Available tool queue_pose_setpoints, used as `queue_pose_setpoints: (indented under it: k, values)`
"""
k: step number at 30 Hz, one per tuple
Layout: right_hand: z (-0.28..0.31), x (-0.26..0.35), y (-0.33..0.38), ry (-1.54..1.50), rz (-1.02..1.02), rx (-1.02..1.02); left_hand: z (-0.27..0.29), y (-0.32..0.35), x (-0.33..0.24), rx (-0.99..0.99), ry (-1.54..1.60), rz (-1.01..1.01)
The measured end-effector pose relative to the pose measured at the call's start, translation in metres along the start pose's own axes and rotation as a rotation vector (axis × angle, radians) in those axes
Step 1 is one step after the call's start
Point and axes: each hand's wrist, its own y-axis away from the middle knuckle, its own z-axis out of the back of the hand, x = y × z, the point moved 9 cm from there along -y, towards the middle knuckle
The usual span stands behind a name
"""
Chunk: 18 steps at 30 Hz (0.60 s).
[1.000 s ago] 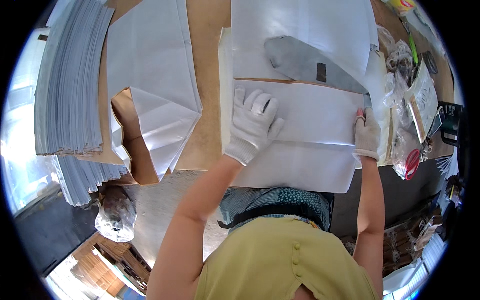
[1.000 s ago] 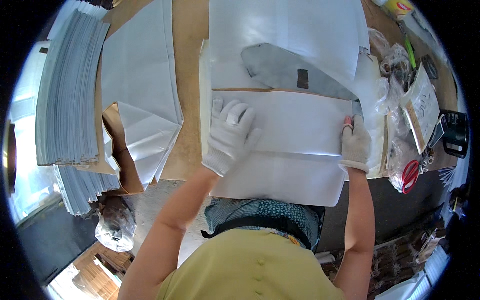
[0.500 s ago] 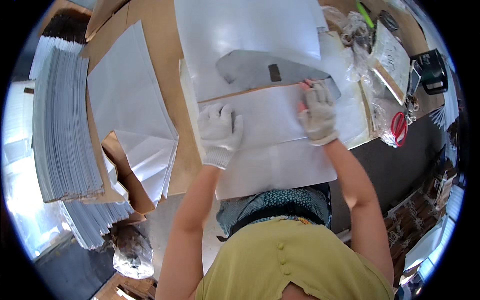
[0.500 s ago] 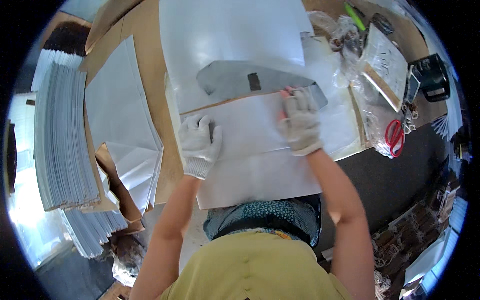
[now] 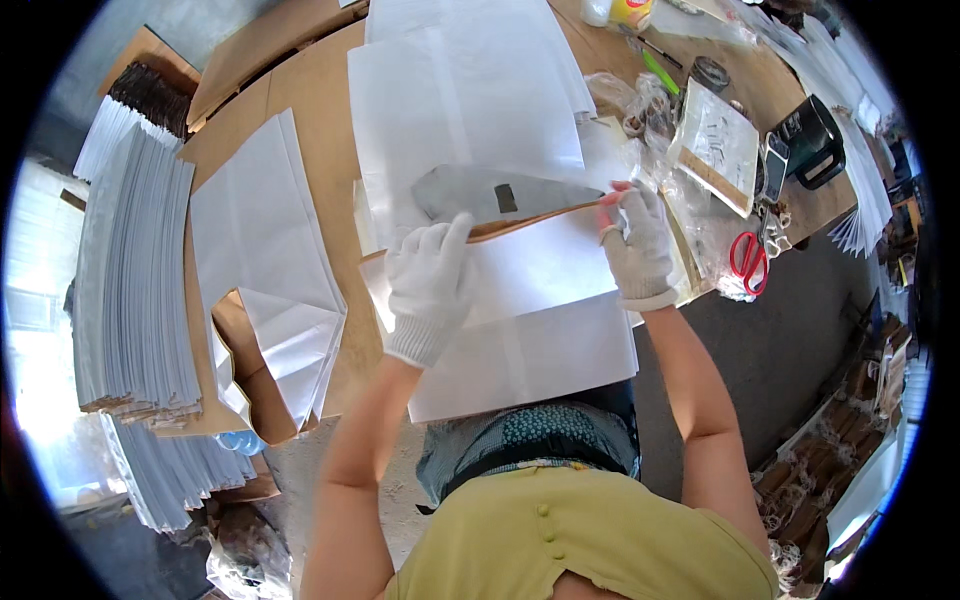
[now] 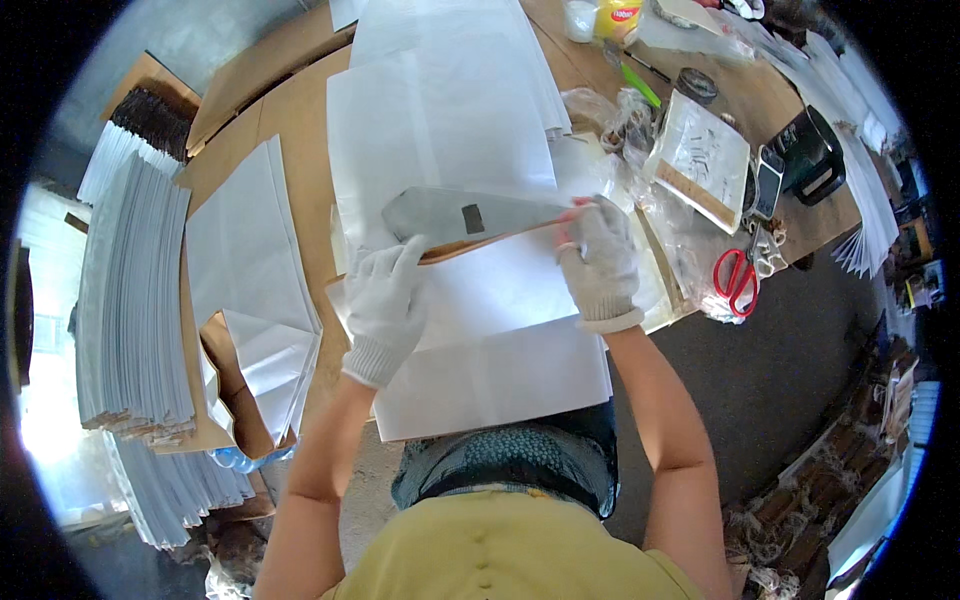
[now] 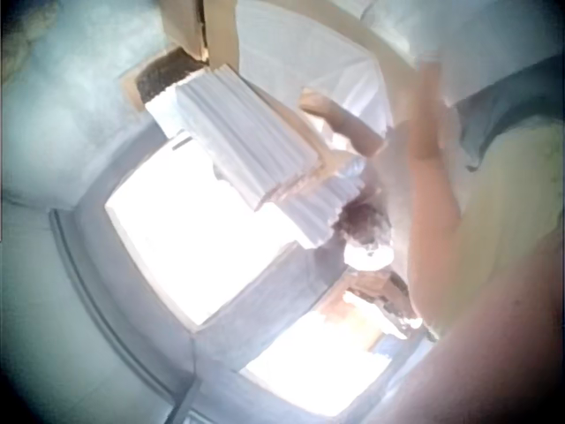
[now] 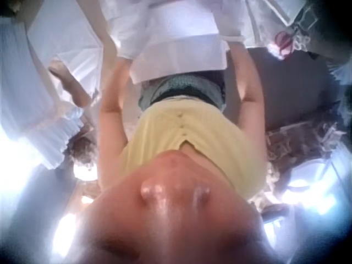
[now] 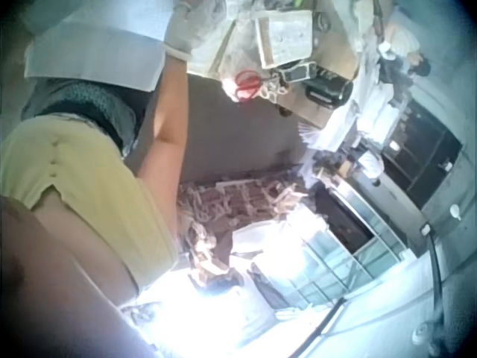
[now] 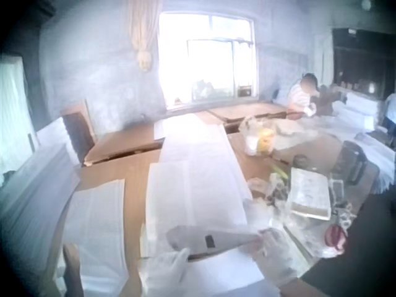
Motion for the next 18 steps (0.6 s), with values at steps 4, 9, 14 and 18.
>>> queue_pose_setpoints:
  k: [4,9,14,18]
  values:
    - [0.022,0.085,-0.007,-0.048,0.302,0.257,0.029,0.017,-0.040,0.082,-0.036,-0.078]
    - [-0.006,0.086,0.002,0.064,0.216,0.655,0.057,0.041,-0.079,-0.005,-0.109,-0.087]
    - [0.013,0.090,0.008,0.151,0.278,0.415,-0.015,0.106,-0.111,0.851,0.065,0.073]
    - [0.024,0.038,0.008,-0.139,-0.086,0.447,-0.082,0.119,-0.084,0.845,-0.096,-0.141]
